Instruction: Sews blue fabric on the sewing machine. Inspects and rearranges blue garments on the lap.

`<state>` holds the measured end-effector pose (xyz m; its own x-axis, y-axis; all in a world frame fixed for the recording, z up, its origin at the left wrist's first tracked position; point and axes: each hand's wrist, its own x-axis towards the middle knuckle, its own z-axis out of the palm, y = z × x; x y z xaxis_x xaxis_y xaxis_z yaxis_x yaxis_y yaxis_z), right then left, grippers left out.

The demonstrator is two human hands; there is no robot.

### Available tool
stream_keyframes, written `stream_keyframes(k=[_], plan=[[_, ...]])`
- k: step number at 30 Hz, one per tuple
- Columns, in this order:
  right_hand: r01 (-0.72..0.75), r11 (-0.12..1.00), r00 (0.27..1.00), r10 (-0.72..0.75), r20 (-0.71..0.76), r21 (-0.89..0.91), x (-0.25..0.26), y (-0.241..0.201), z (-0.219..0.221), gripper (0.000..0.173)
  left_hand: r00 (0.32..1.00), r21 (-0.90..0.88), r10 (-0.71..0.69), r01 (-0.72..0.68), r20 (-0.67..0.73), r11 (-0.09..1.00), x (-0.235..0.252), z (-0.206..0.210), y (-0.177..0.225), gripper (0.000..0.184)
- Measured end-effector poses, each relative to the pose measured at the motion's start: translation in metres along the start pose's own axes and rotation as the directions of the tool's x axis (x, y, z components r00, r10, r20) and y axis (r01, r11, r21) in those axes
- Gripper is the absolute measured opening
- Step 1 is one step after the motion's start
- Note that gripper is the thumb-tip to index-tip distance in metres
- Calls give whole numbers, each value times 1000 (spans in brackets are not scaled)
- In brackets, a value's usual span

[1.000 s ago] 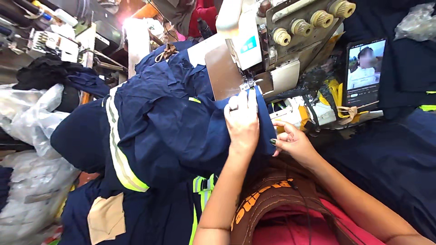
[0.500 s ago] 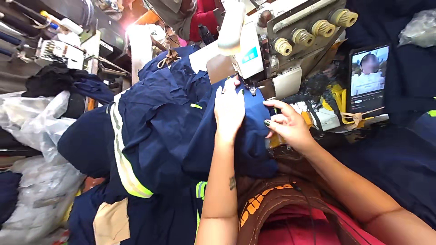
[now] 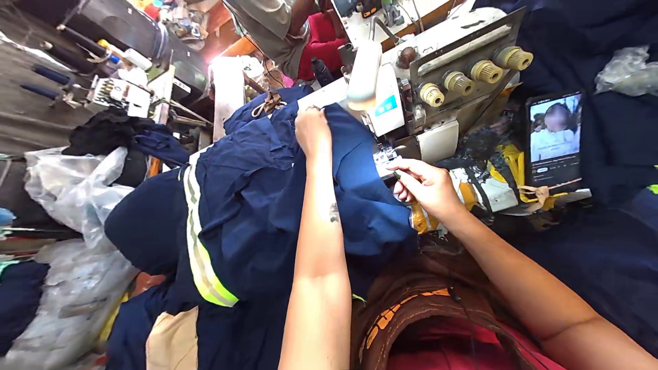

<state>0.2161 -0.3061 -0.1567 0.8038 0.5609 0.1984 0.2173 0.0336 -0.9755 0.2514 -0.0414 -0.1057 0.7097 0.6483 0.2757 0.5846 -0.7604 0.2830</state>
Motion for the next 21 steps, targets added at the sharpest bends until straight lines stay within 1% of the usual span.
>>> stream_keyframes(k=[1,2,3,5,6,8,9,10,11,12,13,15,16,17,18,19,20,21], plan=[[-18,1000,1000,18,18,-24,0,-4,-1,24,995,-41,-10,6,-98,999,-10,-8,-11,34],[-24,999,999,25,34,-35,1,-9,-2,23,973,-77,-8,-10,-231,997,-22,-18,-22,33],[-12,999,999,14,43,-41,3,-14,-2,22,931,-93,-9,-27,-365,995,-38,-31,-32,32],[60,998,998,-59,34,-35,6,-24,4,21,826,-106,-18,-50,-563,993,-81,-62,-43,30],[110,994,993,-108,37,-28,9,-28,8,24,778,-116,-9,-82,-628,990,-105,-76,-43,29],[178,983,980,-175,91,-33,15,-36,16,41,676,-157,19,-199,-736,967,-144,-100,-36,23],[178,983,975,-171,140,-41,18,-41,19,49,637,-180,39,-275,-770,945,-159,-109,-29,19],[164,985,968,-151,200,-52,19,-44,20,55,612,-202,57,-345,-789,917,-173,-115,-22,17],[172,983,956,-150,252,-66,17,-45,20,55,603,-228,71,-405,-795,886,-185,-117,-16,15],[198,976,944,-164,286,-95,13,-43,18,48,616,-268,77,-448,-784,853,-196,-116,-11,15],[219,964,939,-167,302,-150,8,-41,13,38,647,-333,68,-476,-759,814,-206,-112,-6,15],[225,923,947,-131,294,-313,-5,-33,-1,23,760,-507,53,-482,-648,714,-220,-94,3,15],[222,884,958,-118,261,-412,-10,-28,-9,20,812,-585,63,-469,-580,662,-224,-82,8,15],[199,839,971,-101,215,-506,-14,-23,-16,19,847,-646,86,-462,-525,608,-226,-70,14,14],[177,801,981,-96,169,-572,-18,-19,-21,20,859,-671,122,-471,-498,573,-227,-60,21,13],[160,787,986,-94,141,-596,-21,-15,-24,25,845,-658,160,-503,-510,561,-227,-55,28,12],[146,801,987,-81,137,-580,-25,-13,-25,34,808,-611,195,-556,-556,564,-222,-55,34,12],[120,842,986,-42,159,-526,-30,-11,-24,43,752,-539,222,-615,-621,576,-214,-62,37,12]])
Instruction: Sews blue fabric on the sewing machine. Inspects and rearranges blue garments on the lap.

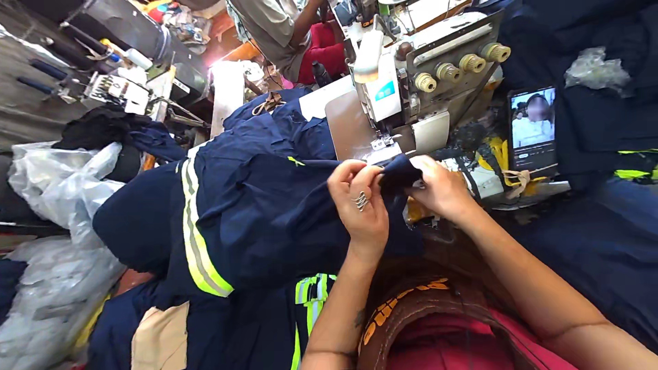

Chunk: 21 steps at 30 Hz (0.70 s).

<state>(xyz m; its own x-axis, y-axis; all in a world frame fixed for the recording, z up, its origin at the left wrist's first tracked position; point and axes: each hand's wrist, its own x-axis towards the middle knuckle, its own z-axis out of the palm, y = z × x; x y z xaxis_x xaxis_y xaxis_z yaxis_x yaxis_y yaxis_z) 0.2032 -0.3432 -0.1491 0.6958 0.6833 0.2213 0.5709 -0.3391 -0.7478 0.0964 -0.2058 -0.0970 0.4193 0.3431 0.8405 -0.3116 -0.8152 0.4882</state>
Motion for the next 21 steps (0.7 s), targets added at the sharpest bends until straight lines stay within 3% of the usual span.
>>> stream_keyframes(k=[1,3,6,7,9,10,12,14,17,19,21], plan=[[-44,993,996,35,80,112,-5,0,3,44,995,59,92,-90,-34,994,16,-5,-1,13],[-191,896,965,97,245,401,-14,-2,10,31,957,215,276,-251,-93,944,63,-20,-10,17],[-294,612,953,127,276,734,-10,-12,14,10,860,335,488,-421,-148,843,151,-28,-60,17],[-299,552,954,155,257,778,-6,-16,12,11,878,357,469,-411,-91,839,173,-29,-82,18],[-272,484,959,206,194,832,5,-20,12,10,955,360,227,-284,192,889,193,-34,-115,22],[-248,469,960,232,153,848,10,-20,13,10,930,340,74,-205,361,918,193,-37,-123,26],[-214,469,955,283,84,857,20,-17,15,9,832,290,-89,-89,548,953,169,-39,-121,23],[-185,512,944,328,8,839,24,-14,17,9,778,224,-123,-24,616,974,126,-35,-112,20],[-156,595,950,309,-44,788,21,-8,18,9,770,49,-117,111,627,993,63,-26,-98,16],[-134,619,952,298,-73,774,22,-7,19,9,755,-51,-124,204,644,978,43,-24,-99,16],[-85,664,956,265,-127,743,21,-6,22,8,734,-102,-88,210,674,972,41,-26,-100,15]])
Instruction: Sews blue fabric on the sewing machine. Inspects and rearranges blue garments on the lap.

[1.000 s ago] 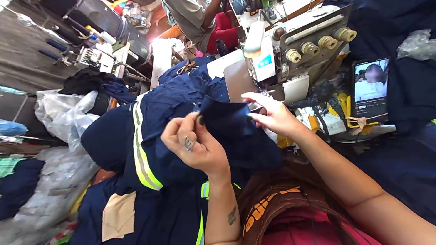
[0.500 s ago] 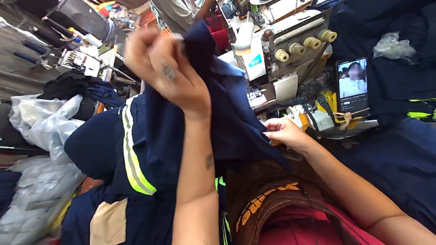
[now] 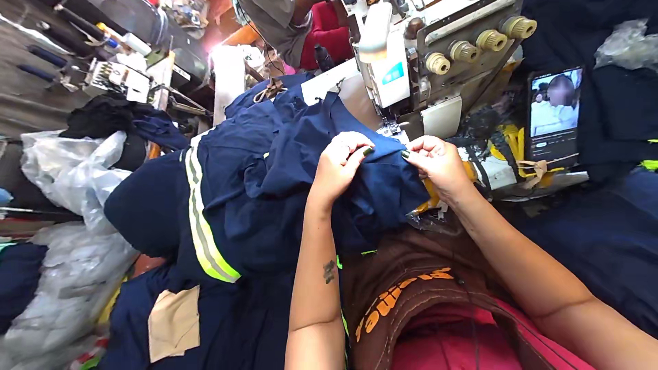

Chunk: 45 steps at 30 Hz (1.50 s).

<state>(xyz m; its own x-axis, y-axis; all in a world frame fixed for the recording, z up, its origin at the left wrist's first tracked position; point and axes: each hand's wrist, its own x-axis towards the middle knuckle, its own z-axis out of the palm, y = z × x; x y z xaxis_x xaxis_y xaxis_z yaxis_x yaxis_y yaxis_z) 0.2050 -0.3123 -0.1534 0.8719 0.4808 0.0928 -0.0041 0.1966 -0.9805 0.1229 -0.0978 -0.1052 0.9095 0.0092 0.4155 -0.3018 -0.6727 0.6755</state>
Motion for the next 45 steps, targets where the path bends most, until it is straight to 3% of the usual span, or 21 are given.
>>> stream_keyframes(k=[5,7,10,13,15,17,20,27,45], plan=[[141,988,990,-140,17,-70,-9,-1,-3,19,988,303,48,-91,144,948,-5,14,24,28],[168,983,986,-167,21,-77,-11,-2,-3,25,989,348,54,-98,136,932,-7,24,25,24],[173,983,985,-172,16,-60,-9,-3,-4,23,997,274,44,-60,65,960,-10,31,31,6],[197,978,977,-189,102,-73,-7,-2,-12,16,998,108,7,-1,-58,994,-4,39,37,2],[105,984,983,-82,163,-142,-11,-1,-17,26,978,25,-72,79,-197,997,6,49,31,5],[-20,986,976,55,210,-167,-18,2,-21,27,956,42,-170,185,-239,982,14,52,29,6],[-165,974,952,198,232,-152,-30,11,-26,18,962,114,-188,213,-197,970,20,46,28,6],[-383,924,890,370,266,-6,-68,22,-46,18,988,123,-127,138,-92,983,16,28,21,6],[-380,921,918,363,162,89,-68,19,-37,6,989,228,-141,147,-39,963,40,19,-2,11]])
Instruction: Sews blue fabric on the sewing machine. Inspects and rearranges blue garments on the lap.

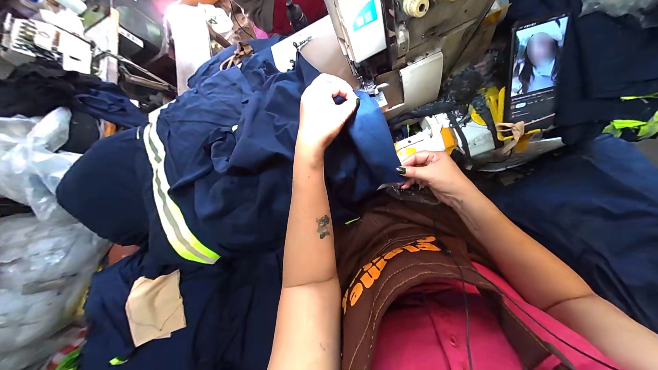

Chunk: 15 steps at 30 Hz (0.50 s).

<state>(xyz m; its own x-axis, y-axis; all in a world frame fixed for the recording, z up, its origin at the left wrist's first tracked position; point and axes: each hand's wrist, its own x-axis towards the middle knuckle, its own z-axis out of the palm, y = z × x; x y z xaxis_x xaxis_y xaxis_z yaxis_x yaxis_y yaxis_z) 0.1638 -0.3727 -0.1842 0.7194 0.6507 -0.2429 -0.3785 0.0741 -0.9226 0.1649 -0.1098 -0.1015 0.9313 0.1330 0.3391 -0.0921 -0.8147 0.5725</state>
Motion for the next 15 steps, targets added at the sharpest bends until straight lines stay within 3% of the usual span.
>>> stream_keyframes(k=[5,11,15], plan=[[110,990,993,-113,-28,-91,-8,-6,0,10,997,56,-75,74,20,996,4,-2,7,14],[136,982,988,-145,-58,-131,-16,-3,2,14,996,76,-37,43,-76,996,-1,9,14,13],[130,989,989,-134,-57,-72,-22,1,4,32,982,103,-3,22,-189,994,-12,21,24,8]])
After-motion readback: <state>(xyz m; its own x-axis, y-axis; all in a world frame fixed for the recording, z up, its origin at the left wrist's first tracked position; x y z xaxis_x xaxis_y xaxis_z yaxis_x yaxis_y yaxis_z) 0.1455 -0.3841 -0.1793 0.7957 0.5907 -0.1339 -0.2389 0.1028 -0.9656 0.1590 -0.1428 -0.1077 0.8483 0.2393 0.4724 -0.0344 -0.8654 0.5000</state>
